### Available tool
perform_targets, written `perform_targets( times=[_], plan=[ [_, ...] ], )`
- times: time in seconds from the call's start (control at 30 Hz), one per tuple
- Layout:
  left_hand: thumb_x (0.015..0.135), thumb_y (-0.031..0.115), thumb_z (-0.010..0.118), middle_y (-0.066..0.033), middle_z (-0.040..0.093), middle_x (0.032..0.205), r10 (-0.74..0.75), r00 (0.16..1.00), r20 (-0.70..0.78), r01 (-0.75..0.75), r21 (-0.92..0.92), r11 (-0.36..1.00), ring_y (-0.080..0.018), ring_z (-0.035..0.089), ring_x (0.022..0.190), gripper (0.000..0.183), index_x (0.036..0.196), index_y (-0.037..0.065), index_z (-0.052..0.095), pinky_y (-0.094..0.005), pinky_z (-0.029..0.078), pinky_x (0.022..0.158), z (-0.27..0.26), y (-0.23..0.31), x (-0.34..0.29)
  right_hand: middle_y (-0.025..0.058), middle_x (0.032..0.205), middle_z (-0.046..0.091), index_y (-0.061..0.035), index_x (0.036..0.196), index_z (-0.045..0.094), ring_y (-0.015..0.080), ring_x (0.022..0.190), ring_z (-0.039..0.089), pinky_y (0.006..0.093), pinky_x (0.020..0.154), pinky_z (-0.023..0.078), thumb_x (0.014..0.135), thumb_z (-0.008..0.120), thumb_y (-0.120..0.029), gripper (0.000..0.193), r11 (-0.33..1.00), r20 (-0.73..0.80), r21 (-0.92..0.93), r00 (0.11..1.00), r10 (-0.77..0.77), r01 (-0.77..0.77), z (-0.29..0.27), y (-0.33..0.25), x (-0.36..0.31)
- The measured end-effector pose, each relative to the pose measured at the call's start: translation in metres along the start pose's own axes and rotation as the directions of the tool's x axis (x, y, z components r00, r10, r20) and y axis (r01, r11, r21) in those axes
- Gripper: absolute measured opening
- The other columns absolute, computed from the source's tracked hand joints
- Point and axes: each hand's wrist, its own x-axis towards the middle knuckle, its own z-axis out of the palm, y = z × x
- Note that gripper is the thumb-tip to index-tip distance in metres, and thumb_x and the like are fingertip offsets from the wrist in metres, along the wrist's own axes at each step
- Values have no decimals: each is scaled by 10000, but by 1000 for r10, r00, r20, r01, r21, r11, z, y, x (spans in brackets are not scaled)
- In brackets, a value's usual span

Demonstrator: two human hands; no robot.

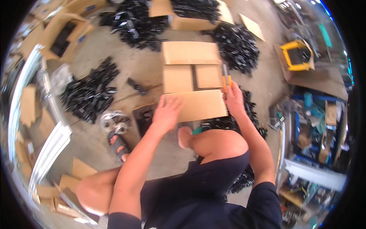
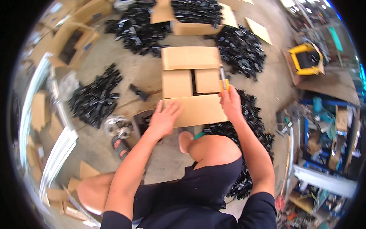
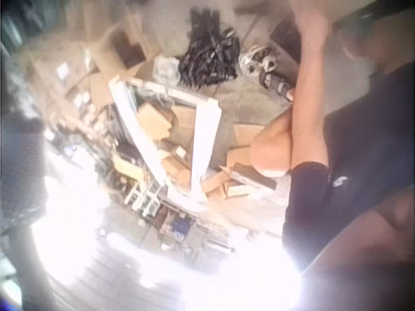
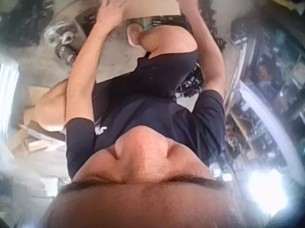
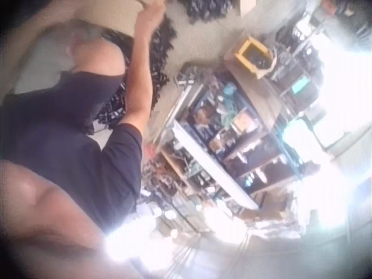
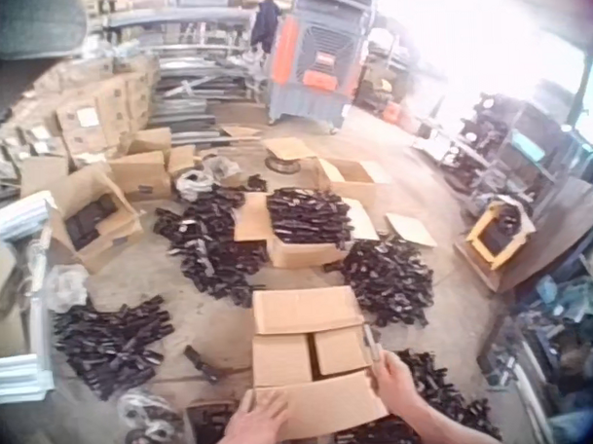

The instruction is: The person opens a cardboard box using a utility knife, removes black plastic parts from a smaller container, and places them into the box one by one.

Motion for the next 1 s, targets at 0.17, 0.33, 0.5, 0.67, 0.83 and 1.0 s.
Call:
perform_targets(
  times=[0.17, 0.33, 0.5, 0.67, 0.83, 1.0],
  plan=[
    [1059, 430, 538, -11, 657, 827, -173, 984, 36, 65, -984, 164, -104, 662, 751, 534, 1393, 17, 592, -286, 537, 580, -84, 30, 16, 45, 996, 607, -109, 1527, 381, 108, 783, 583, 273, 593, 536, 1091, 489, -183, 455, 896, 390, 444, 900, -194, 1, 22, -91, -36],
    [1053, 380, 562, -9, 649, 843, -367, 906, -212, -240, -970, -31, -74, 584, 712, 416, 1201, 4, 659, -284, 494, 619, -167, 3, -29, 53, 1047, 616, -105, 1617, 269, 122, 861, 576, 282, 688, 557, 1092, 519, -263, 603, 938, 657, 312, 679, -328, 152, 71, -179, -80],
    [1015, 436, 600, -23, 727, 930, -419, 900, -123, 67, -909, 411, -83, 611, 764, 448, 1139, 17, 698, -265, 516, 672, -236, -72, -132, 82, 1086, 637, -65, 1535, 412, 156, 969, 605, 317, 850, 528, 1076, 552, -263, 519, 859, 699, 23, 606, -380, 511, 61, -177, -72],
    [994, 405, 622, 32, 660, 797, -784, 619, 52, 473, -821, 319, -73, 569, 662, 343, 1050, 89, 743, -286, 455, 573, -138, -154, -279, 244, 1228, 654, -15, 1345, 601, 412, 1179, 610, 451, 1018, 480, 1011, 592, -366, 485, 599, 567, -443, 726, -388, 667, 63, -46, 13],
    [966, 399, 629, -100, 645, 665, -963, 241, 118, 756, -646, 109, -206, 642, 642, 420, 858, 1, 706, -413, 482, 575, 66, -210, -424, 241, 1424, 578, -29, 1371, 604, 414, 1333, 530, 470, 1112, 413, 1020, 463, -571, 662, 732, 544, -563, 839, -20, 383, 59, 0, 42],
    [955, 371, 673, -113, 705, 843, -973, 213, 90, 783, -611, 115, -209, 645, 769, 401, 1097, -2, 721, -383, 514, 705, 142, -218, -482, 161, 1326, 636, -58, 1301, 644, 317, 1288, 566, 523, 1085, 392, 941, 600, -577, 633, 396, 460, -755, 853, -249, 523, 83, 41, 2]
  ],
)
